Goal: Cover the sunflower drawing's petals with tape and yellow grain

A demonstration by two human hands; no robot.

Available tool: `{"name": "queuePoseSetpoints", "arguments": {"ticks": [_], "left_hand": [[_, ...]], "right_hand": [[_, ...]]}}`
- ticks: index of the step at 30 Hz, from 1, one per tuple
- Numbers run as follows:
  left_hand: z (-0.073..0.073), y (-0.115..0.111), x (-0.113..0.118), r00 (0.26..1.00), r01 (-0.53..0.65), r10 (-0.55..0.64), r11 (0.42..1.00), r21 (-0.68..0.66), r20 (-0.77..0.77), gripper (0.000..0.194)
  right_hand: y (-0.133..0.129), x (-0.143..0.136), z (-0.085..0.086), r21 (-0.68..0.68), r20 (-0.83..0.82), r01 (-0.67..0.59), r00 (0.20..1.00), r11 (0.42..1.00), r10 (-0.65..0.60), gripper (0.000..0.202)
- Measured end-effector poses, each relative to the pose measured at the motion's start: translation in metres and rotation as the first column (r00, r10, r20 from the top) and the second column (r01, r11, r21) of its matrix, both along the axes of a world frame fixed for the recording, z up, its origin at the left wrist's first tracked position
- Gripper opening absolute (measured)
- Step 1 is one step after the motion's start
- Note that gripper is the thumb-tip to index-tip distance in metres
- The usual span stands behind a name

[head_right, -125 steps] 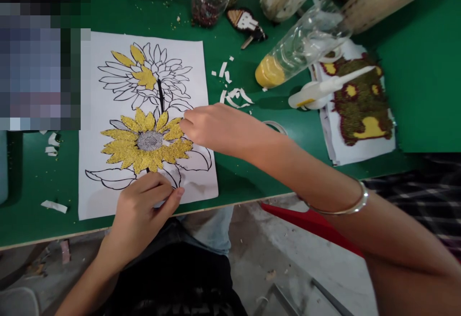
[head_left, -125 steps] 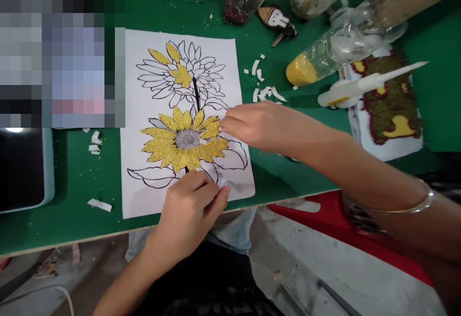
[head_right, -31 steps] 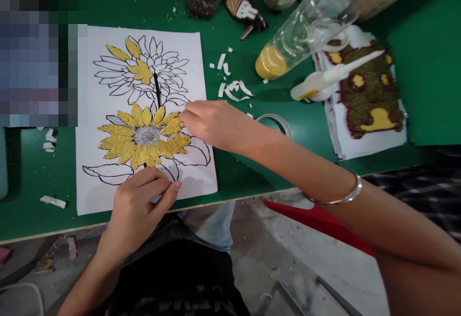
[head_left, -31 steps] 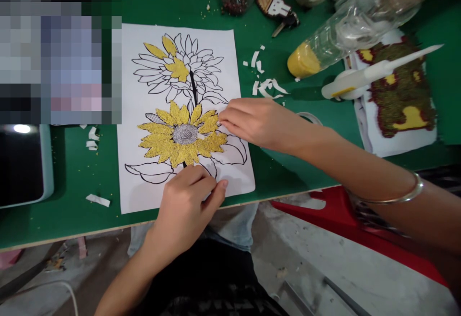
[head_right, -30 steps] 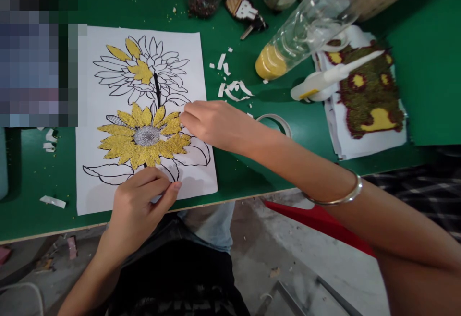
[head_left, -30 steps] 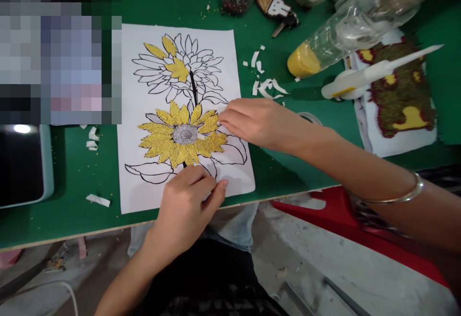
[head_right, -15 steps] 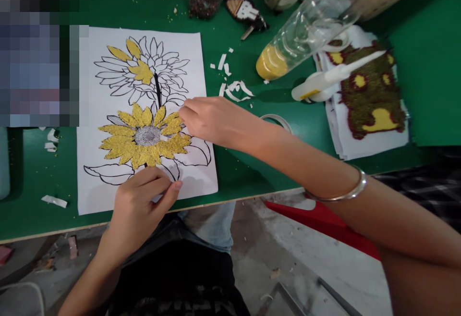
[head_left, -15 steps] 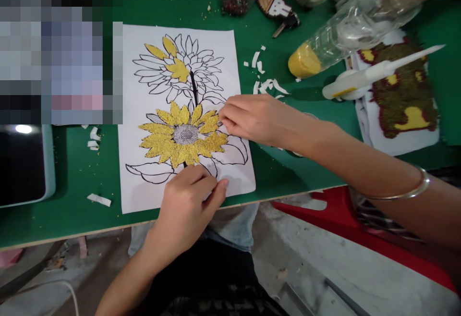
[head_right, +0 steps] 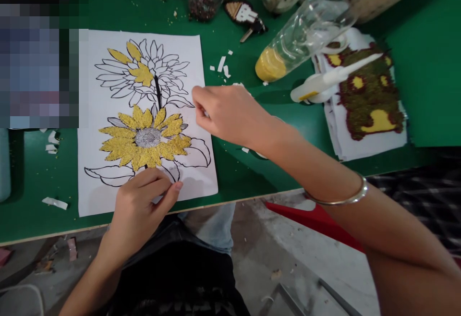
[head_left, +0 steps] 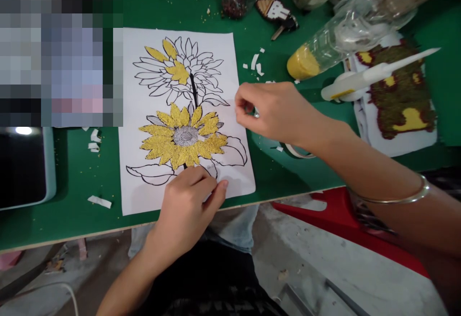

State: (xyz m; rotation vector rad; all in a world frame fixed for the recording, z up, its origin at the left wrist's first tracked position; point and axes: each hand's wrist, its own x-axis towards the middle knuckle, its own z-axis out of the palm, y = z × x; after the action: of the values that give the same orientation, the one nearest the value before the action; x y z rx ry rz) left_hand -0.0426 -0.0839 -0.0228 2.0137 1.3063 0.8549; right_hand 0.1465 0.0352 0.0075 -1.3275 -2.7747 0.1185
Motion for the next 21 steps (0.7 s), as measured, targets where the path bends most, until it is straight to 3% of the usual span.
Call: {"name": "queuePoseSetpoints", "arguments": {"ticks": [3,7,16,21], "left_hand": [[0.0,0.0,0.0,1.0,0.0,0.0,1.0,-0.011,0.007,0.031],[0.001,0.001,0.001,1.0,0.007,-0.007,1.0,-0.016,0.0,0.03],[0.002,0.002,0.001,1.0,0.0,0.0,1.0,0.001,-0.015,0.029],[0.001,0.001,0.001,1.0,0.001,-0.001,1.0,0.01,-0.017,0.029]], "right_hand": [[-0.005,0.006,-0.003,0.113,-0.049,0.1,0.994,0.989,-0.095,0.013],[-0.018,0.008,-0.008,0.169,-0.146,0.098,0.987,0.981,-0.074,0.031],[-0.039,-0.006,-0.019,0.052,-0.245,0.008,0.969,0.999,0.005,0.023],[-0.039,-0.007,-0.025,0.082,-0.264,-0.026,0.963,0.996,0.047,0.022]]}}
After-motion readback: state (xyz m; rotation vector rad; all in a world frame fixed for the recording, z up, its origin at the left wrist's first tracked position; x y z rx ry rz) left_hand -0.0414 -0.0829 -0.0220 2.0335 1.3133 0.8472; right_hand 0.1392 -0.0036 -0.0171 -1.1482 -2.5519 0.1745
